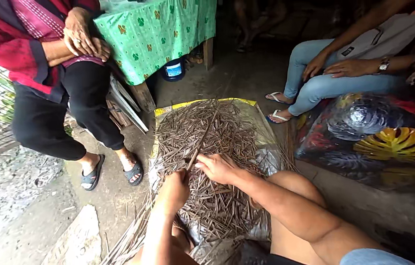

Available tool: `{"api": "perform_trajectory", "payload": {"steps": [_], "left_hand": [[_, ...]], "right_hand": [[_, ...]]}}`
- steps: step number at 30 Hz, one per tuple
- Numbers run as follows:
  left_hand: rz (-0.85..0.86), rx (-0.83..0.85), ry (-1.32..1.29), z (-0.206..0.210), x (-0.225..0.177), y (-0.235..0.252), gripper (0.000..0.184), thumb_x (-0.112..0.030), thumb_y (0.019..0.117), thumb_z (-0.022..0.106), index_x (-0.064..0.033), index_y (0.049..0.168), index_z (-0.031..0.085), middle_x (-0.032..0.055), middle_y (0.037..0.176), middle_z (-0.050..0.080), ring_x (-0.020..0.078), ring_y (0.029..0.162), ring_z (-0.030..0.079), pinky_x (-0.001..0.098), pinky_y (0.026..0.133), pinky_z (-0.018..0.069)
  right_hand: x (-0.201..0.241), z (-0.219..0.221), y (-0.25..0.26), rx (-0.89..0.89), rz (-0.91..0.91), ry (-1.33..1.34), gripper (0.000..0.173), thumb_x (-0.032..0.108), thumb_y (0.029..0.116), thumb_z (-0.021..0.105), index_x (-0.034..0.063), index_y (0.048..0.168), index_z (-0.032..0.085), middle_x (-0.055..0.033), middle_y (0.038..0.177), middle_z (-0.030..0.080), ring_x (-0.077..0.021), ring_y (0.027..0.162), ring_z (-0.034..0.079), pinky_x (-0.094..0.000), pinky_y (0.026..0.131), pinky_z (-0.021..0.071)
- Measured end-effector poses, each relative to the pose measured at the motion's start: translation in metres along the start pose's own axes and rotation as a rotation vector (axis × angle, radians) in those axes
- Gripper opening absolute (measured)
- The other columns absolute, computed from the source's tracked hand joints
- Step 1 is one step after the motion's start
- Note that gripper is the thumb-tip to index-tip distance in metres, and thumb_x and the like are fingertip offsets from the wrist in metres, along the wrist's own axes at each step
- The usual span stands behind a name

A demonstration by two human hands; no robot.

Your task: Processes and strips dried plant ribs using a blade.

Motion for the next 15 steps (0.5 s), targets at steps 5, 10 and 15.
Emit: {"api": "perform_trajectory", "payload": {"steps": [5, 10, 15], "left_hand": [[-0.027, 0.003, 0.111, -0.004, 0.002, -0.006, 0.035, -0.026, 0.1117, 0.039, -0.0010, 0.113, 0.064, 0.0176, 0.090, 0.067, 0.0340, 0.085, 0.068, 0.0562, 0.082, 0.0529], [-0.043, -0.009, 0.138, -0.007, 0.001, -0.007, 0.028, -0.018, 0.1079, 0.045, -0.0026, 0.122, 0.064, 0.0210, 0.102, 0.069, 0.0385, 0.097, 0.068, 0.0606, 0.088, 0.0517], [-0.002, -0.028, 0.121, -0.004, -0.002, -0.007, 0.031, -0.020, 0.1101, 0.041, -0.0039, 0.125, 0.064, 0.0195, 0.099, 0.069, 0.0359, 0.092, 0.068, 0.0581, 0.086, 0.0526]], "right_hand": [[-0.054, -0.040, 0.006, -0.155, 0.482, -0.094, 0.044, 0.040, 0.1114, 0.039, 0.0054, 0.129, 0.060, -0.0238, 0.104, 0.070, -0.0444, 0.102, 0.068, -0.0618, 0.084, 0.0514], [-0.016, -0.021, 0.000, -0.062, 0.168, 0.284, 0.040, 0.028, 0.1123, 0.039, -0.0028, 0.118, 0.063, -0.0219, 0.098, 0.067, -0.0354, 0.096, 0.066, -0.0547, 0.089, 0.0509], [-0.028, -0.007, 0.011, -0.024, 0.170, 0.149, 0.042, 0.034, 0.1125, 0.037, 0.0010, 0.119, 0.062, -0.0215, 0.097, 0.068, -0.0384, 0.098, 0.067, -0.0574, 0.087, 0.0507]]}}
Point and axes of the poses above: each hand's wrist, its own y-axis towards the middle knuckle, its own z-axis out of the palm, x = y × z, the point moved 7 cm from there along y, towards the middle knuckle
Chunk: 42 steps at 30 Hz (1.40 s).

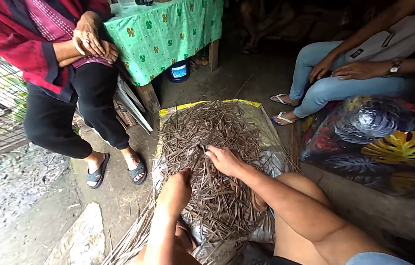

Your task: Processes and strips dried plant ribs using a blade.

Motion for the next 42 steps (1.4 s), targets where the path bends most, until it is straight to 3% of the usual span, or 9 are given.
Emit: {"api": "perform_trajectory", "payload": {"steps": [6, 11, 21, 26, 30, 33, 37, 39, 42], "left_hand": [[-0.030, -0.016, 0.040, -0.001, 0.001, -0.004, 0.033, -0.017, 0.1094, 0.042, -0.0070, 0.133, 0.063, 0.0217, 0.112, 0.070, 0.0391, 0.106, 0.068, 0.0610, 0.093, 0.0514], [-0.020, -0.079, 0.015, -0.012, 0.022, -0.012, 0.035, -0.015, 0.1090, 0.041, -0.0066, 0.135, 0.063, 0.0197, 0.105, 0.070, 0.0352, 0.095, 0.069, 0.0571, 0.089, 0.0528], [-0.050, -0.103, 0.092, -0.010, 0.010, -0.011, 0.039, -0.016, 0.1099, 0.040, -0.0113, 0.144, 0.059, 0.0217, 0.117, 0.071, 0.0406, 0.110, 0.068, 0.0620, 0.095, 0.0503], [-0.058, -0.102, 0.118, -0.008, 0.006, -0.012, 0.043, -0.014, 0.1095, 0.038, -0.0173, 0.150, 0.054, 0.0210, 0.123, 0.070, 0.0404, 0.114, 0.067, 0.0613, 0.099, 0.0497], [-0.048, -0.108, 0.081, -0.014, 0.016, -0.012, 0.043, -0.013, 0.1090, 0.039, -0.0142, 0.149, 0.054, 0.0216, 0.116, 0.071, 0.0397, 0.106, 0.069, 0.0602, 0.095, 0.0508], [-0.051, -0.110, 0.031, -0.012, 0.015, -0.008, 0.043, -0.013, 0.1090, 0.040, -0.0116, 0.150, 0.052, 0.0230, 0.117, 0.070, 0.0408, 0.108, 0.068, 0.0613, 0.097, 0.0498], [-0.022, -0.103, -0.020, -0.006, 0.006, 0.002, 0.041, -0.018, 0.1102, 0.040, -0.0056, 0.147, 0.052, 0.0239, 0.117, 0.069, 0.0402, 0.109, 0.067, 0.0597, 0.098, 0.0493], [0.003, -0.079, -0.037, -0.001, 0.001, 0.008, 0.039, -0.019, 0.1105, 0.041, -0.0028, 0.142, 0.056, 0.0239, 0.115, 0.069, 0.0392, 0.107, 0.067, 0.0591, 0.097, 0.0496], [0.057, -0.076, -0.100, 0.002, -0.006, 0.013, 0.032, -0.017, 0.1090, 0.043, 0.0016, 0.126, 0.063, 0.0209, 0.103, 0.068, 0.0343, 0.096, 0.068, 0.0548, 0.091, 0.0519]], "right_hand": [[-0.033, -0.021, 0.017, -0.097, 0.213, -0.154, 0.044, 0.040, 0.1117, 0.037, 0.0063, 0.127, 0.061, -0.0236, 0.105, 0.070, -0.0437, 0.104, 0.068, -0.0630, 0.086, 0.0513], [-0.086, -0.075, 0.019, -0.336, 0.434, -0.060, 0.049, 0.042, 0.1119, 0.035, 0.0034, 0.128, 0.061, -0.0274, 0.109, 0.069, -0.0471, 0.107, 0.066, -0.0654, 0.086, 0.0505], [0.010, -0.002, -0.002, 0.088, -0.037, 0.111, 0.042, 0.031, 0.1132, 0.035, 0.0002, 0.125, 0.062, -0.0227, 0.109, 0.067, -0.0357, 0.106, 0.065, -0.0556, 0.095, 0.0480], [-0.045, -0.036, 0.017, -0.133, 0.304, -0.124, 0.045, 0.040, 0.1118, 0.037, 0.0058, 0.128, 0.061, -0.0250, 0.107, 0.069, -0.0455, 0.104, 0.068, -0.0644, 0.085, 0.0512], [-0.089, -0.074, 0.016, -0.275, 0.492, -0.061, 0.050, 0.040, 0.1122, 0.035, 0.0020, 0.135, 0.057, -0.0279, 0.118, 0.067, -0.0463, 0.115, 0.064, -0.0646, 0.093, 0.0490], [-0.061, -0.063, 0.005, -0.254, 0.279, 0.226, 0.042, 0.032, 0.1126, 0.040, -0.0039, 0.121, 0.061, -0.0277, 0.103, 0.064, -0.0420, 0.093, 0.065, -0.0595, 0.083, 0.0512], [-0.004, -0.014, -0.011, 0.031, 0.004, 0.474, 0.036, 0.025, 0.1122, 0.039, -0.0023, 0.116, 0.062, -0.0076, 0.077, 0.052, -0.0147, 0.061, 0.048, -0.0328, 0.061, 0.0453], [0.019, 0.001, -0.018, 0.095, -0.124, 0.448, 0.035, 0.023, 0.1116, 0.039, -0.0016, 0.115, 0.064, -0.0049, 0.077, 0.052, -0.0114, 0.064, 0.049, -0.0303, 0.065, 0.0455], [0.035, 0.010, -0.022, 0.091, -0.277, 0.215, 0.036, 0.024, 0.1110, 0.039, -0.0010, 0.116, 0.065, -0.0159, 0.091, 0.066, -0.0258, 0.085, 0.063, -0.0464, 0.083, 0.0498]]}}
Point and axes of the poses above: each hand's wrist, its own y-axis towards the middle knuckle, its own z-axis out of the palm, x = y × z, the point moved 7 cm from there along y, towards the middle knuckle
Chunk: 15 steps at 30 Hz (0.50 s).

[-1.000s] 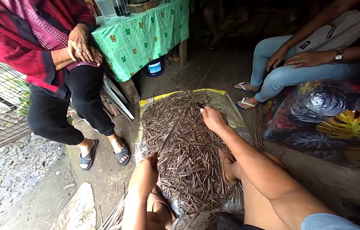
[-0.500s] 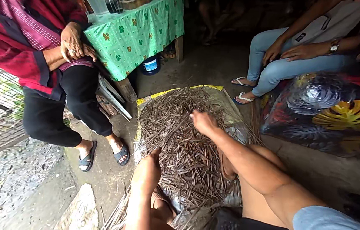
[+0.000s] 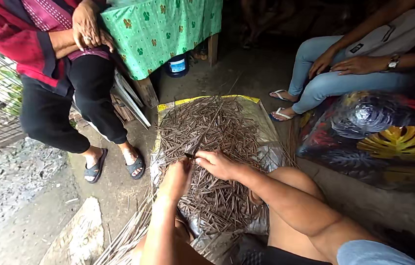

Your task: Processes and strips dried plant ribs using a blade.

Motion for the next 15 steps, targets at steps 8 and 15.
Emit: {"api": "perform_trajectory", "payload": {"steps": [8, 15], "left_hand": [[0.006, 0.029, 0.017, 0.009, -0.012, 0.008, 0.036, -0.019, 0.1107, 0.038, -0.0018, 0.133, 0.061, 0.0181, 0.100, 0.068, 0.0312, 0.092, 0.068, 0.0519, 0.089, 0.0529], [0.029, 0.044, 0.031, 0.010, -0.016, 0.004, 0.034, -0.017, 0.1098, 0.040, -0.0022, 0.131, 0.062, 0.0167, 0.097, 0.068, 0.0296, 0.088, 0.067, 0.0503, 0.086, 0.0534]], "right_hand": [[-0.056, -0.046, 0.004, -0.171, 0.435, -0.328, 0.043, 0.040, 0.1105, 0.042, 0.0093, 0.132, 0.062, -0.0192, 0.106, 0.071, -0.0390, 0.103, 0.068, -0.0607, 0.087, 0.0516], [-0.080, -0.090, -0.008, -0.393, 0.604, -0.372, 0.040, 0.035, 0.1108, 0.042, 0.0030, 0.126, 0.061, -0.0262, 0.105, 0.070, -0.0473, 0.103, 0.068, -0.0653, 0.083, 0.0513]]}}
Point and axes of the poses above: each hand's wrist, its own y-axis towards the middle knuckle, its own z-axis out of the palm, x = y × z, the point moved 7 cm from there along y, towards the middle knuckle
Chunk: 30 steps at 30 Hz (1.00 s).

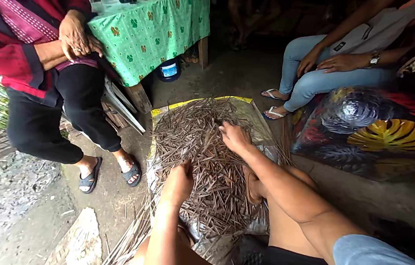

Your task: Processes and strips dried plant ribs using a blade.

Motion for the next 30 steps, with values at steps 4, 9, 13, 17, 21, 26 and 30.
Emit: {"api": "perform_trajectory", "payload": {"steps": [4, 9, 13, 17, 21, 26, 30], "left_hand": [[-0.006, -0.037, 0.000, -0.003, 0.004, 0.004, 0.037, -0.017, 0.1093, 0.041, -0.0032, 0.139, 0.058, 0.0186, 0.101, 0.069, 0.0326, 0.092, 0.068, 0.0538, 0.089, 0.0530], [0.004, 0.000, 0.012, 0.004, 0.001, 0.008, 0.039, -0.020, 0.1103, 0.040, -0.0052, 0.143, 0.056, 0.0174, 0.102, 0.070, 0.0315, 0.093, 0.069, 0.0527, 0.090, 0.0533], [0.018, -0.013, 0.007, 0.004, 0.001, 0.008, 0.038, -0.020, 0.1102, 0.041, -0.0042, 0.140, 0.058, 0.0169, 0.100, 0.069, 0.0306, 0.091, 0.068, 0.0515, 0.090, 0.0532], [0.046, -0.012, -0.011, 0.006, 0.000, 0.007, 0.039, -0.011, 0.1054, 0.044, -0.0025, 0.142, 0.056, 0.0179, 0.100, 0.069, 0.0315, 0.091, 0.068, 0.0527, 0.089, 0.0532], [0.041, -0.008, -0.036, 0.003, -0.005, 0.004, 0.040, -0.009, 0.1040, 0.046, -0.0041, 0.143, 0.055, 0.0138, 0.095, 0.068, 0.0258, 0.085, 0.066, 0.0456, 0.085, 0.0535], [0.104, -0.031, -0.135, 0.000, 0.003, -0.002, 0.038, -0.011, 0.1077, 0.042, -0.0015, 0.142, 0.056, 0.0102, 0.092, 0.068, 0.0168, 0.078, 0.065, 0.0355, 0.080, 0.0542], [0.106, -0.040, -0.161, -0.002, 0.007, -0.004, 0.037, -0.010, 0.1072, 0.044, -0.0012, 0.140, 0.057, 0.0073, 0.088, 0.067, 0.0138, 0.074, 0.063, 0.0333, 0.076, 0.0529]], "right_hand": [[0.006, -0.010, -0.014, 0.046, -0.045, 0.392, 0.042, 0.031, 0.1125, 0.040, -0.0032, 0.122, 0.062, -0.0262, 0.101, 0.065, -0.0404, 0.092, 0.065, -0.0590, 0.082, 0.0510], [0.031, 0.038, -0.041, 0.516, 0.006, 0.932, 0.037, 0.036, 0.1129, 0.036, 0.0060, 0.114, 0.058, 0.0040, 0.058, 0.040, -0.0035, 0.041, 0.036, -0.0174, 0.040, 0.0317], [0.048, 0.055, -0.057, 0.662, -0.040, 0.856, 0.028, 0.034, 0.1121, 0.041, 0.0077, 0.115, 0.052, 0.0036, 0.061, 0.041, -0.0029, 0.044, 0.038, -0.0165, 0.043, 0.0328], [0.042, 0.038, -0.038, 0.437, -0.244, 0.436, 0.048, 0.033, 0.1083, 0.053, 0.0039, 0.146, 0.050, -0.0219, 0.111, 0.068, -0.0307, 0.097, 0.066, -0.0505, 0.092, 0.0516], [0.030, 0.023, -0.024, 0.152, -0.225, 0.114, 0.044, 0.040, 0.1069, 0.053, 0.0093, 0.137, 0.059, -0.0189, 0.100, 0.071, -0.0377, 0.096, 0.070, -0.0602, 0.086, 0.0528], [0.001, -0.001, -0.002, -0.023, -0.005, 0.116, 0.042, 0.038, 0.1098, 0.045, 0.0030, 0.125, 0.061, -0.0252, 0.103, 0.070, -0.0459, 0.101, 0.068, -0.0651, 0.083, 0.0516], [0.009, 0.011, -0.019, 0.178, 0.032, 0.637, 0.038, 0.035, 0.1123, 0.041, 0.0059, 0.129, 0.058, -0.0074, 0.072, 0.053, -0.0158, 0.055, 0.051, -0.0309, 0.052, 0.0456]]}}
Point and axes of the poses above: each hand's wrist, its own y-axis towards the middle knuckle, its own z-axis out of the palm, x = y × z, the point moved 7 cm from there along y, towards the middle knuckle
